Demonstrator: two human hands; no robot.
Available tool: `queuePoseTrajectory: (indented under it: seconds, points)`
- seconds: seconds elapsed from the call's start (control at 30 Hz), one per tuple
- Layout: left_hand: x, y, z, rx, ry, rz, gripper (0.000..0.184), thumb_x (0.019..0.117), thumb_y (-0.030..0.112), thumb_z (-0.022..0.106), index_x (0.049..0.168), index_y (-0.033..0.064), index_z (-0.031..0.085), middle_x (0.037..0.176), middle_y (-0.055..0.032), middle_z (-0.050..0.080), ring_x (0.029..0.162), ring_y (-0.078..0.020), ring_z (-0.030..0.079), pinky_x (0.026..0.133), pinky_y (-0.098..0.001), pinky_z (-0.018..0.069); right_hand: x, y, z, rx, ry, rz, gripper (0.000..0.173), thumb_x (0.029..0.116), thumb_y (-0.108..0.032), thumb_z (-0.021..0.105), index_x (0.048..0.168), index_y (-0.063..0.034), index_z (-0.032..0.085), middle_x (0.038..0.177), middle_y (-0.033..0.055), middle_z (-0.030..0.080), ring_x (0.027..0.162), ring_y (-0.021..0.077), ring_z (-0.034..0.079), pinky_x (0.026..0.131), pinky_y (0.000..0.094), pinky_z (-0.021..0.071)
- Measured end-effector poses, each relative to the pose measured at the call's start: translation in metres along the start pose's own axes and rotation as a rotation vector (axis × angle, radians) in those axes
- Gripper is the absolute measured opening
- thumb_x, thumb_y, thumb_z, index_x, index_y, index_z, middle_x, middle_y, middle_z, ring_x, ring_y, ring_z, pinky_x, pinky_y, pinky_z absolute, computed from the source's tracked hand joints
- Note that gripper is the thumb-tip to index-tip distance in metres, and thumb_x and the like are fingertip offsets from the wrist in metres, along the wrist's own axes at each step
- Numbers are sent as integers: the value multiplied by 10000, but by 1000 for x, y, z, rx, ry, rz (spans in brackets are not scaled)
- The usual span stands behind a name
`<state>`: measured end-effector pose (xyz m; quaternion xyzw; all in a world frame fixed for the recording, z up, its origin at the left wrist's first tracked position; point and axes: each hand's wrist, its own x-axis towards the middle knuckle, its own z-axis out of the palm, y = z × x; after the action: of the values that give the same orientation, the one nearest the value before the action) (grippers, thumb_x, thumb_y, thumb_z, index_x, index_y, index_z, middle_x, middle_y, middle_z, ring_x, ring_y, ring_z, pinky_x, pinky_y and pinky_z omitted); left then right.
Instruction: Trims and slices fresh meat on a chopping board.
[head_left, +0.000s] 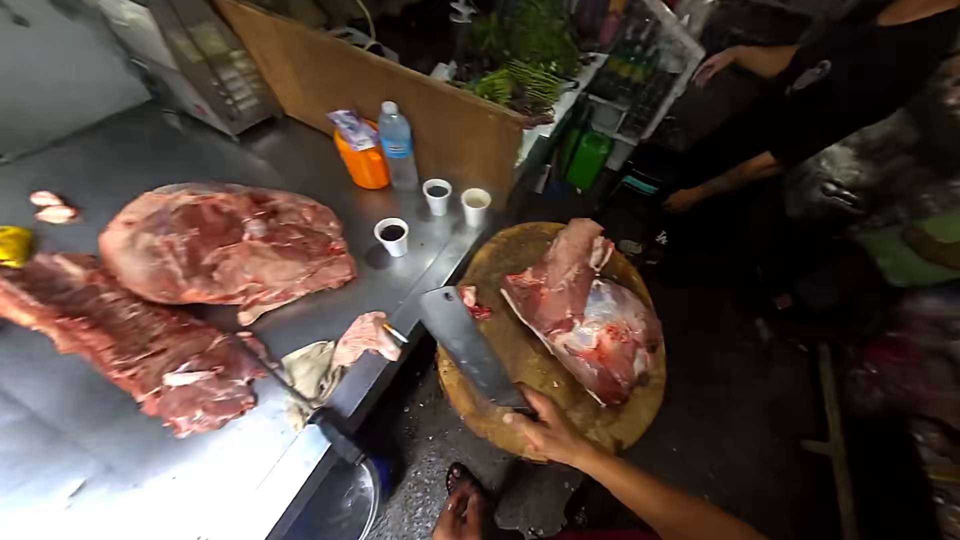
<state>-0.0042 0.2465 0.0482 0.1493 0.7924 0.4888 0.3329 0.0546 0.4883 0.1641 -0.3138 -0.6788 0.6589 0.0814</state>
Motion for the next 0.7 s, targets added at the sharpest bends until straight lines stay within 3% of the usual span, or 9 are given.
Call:
queuePoseTrajectory:
  seconds: [0.1,0.27,0.37,0.47,0.57,0.7]
  points:
    - [46,66,71,84,-116,150,265,975,164,680,1195,21,714,1094,-98,758,984,-170,739,925,-409,611,-34,15,-107,-78,177,-57,319,1047,-301,563,1188,-38,673,727,36,632,566,130,597,547,340,558]
    - [108,171,208,285,-218,300,336,987,250,652,1267,70,696,1173,-92,724,989,-169,730,902,-376,617,-47,45,-273,-151,346,-167,243,1026,-189,549,1106,-1,680,718,23,653,555,117,614,527,312,570]
    - [129,213,274,460,-168,259,438,992,350,636,1324,65,672,1272,-136,688,1101,-246,696,979,-445,568,-35,62,-338,-106,318,-66,220,1011,-188,553,1072,-14,673,661,1,621,486,106,577,463,285,537]
    - [139,236,314,691,-156,138,446,1010,356,579,1359,88,655,1373,-154,627,1258,-312,613,1065,-514,498,-25,70,-369,-12,209,76,195,1025,-171,541,1074,-21,654,644,9,598,459,121,559,443,286,525]
    - [142,251,330,853,-123,23,360,1034,289,520,1294,114,698,1343,-149,646,1244,-326,624,1023,-543,516,-4,72,-380,40,79,180,196,1036,-170,542,1092,-13,644,667,33,607,461,137,565,444,293,530]
    - [134,254,327,946,-113,-66,367,997,272,540,1296,128,698,1348,-125,643,1234,-320,626,1007,-544,526,29,85,-372,53,-78,198,203,1032,-205,550,1058,-29,649,666,30,605,466,130,565,462,294,535]
